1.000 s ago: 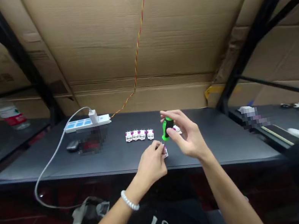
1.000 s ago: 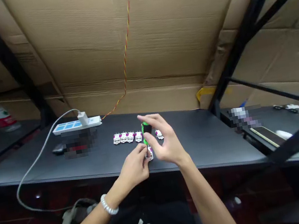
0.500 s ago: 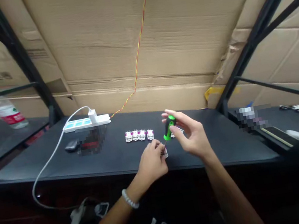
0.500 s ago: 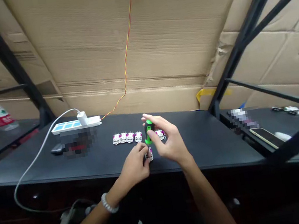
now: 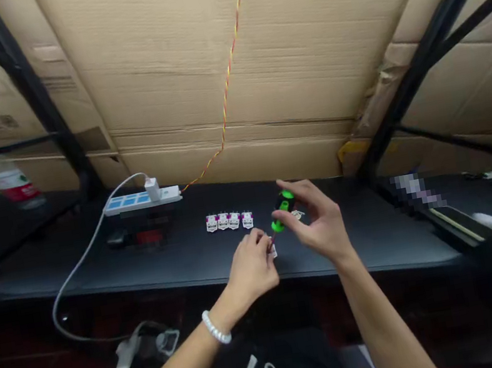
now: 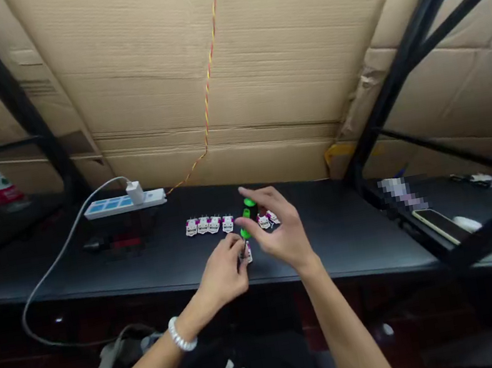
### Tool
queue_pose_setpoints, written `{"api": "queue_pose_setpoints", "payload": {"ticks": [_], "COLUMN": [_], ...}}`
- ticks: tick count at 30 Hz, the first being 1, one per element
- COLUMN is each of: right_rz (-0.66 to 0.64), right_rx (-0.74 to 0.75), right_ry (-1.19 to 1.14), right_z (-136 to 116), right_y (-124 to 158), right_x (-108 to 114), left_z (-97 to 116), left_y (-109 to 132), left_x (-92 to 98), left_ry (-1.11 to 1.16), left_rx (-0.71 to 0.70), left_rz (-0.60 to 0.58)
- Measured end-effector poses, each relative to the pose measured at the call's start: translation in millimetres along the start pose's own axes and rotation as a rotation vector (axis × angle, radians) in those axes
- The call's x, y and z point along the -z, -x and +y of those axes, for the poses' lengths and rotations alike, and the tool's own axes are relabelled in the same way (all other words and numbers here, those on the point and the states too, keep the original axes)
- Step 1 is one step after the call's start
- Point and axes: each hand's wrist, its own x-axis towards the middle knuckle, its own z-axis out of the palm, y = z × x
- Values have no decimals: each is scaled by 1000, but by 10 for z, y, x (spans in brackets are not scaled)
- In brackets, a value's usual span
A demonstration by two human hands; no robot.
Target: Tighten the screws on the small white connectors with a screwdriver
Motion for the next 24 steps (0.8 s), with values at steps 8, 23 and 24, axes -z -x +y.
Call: {"api": "queue_pose_setpoints", "payload": {"ticks": [8,23,24], "right_rz": [-81,-40,-64], "right_rx": [-21,45,45], "right_ry": [-156,-6,-14], "right_z": [-10,-74,-76], "right_y": [0,-31,-34], "right_x": [10,58,65], "left_z": [-24,-13,-10], "left_y": [10,-5,-8], "left_x": [-36,-17,-12], "left_ry": [-2,54,58], "left_rx": [-14,4,7], "left_rz": [18,34,34]}}
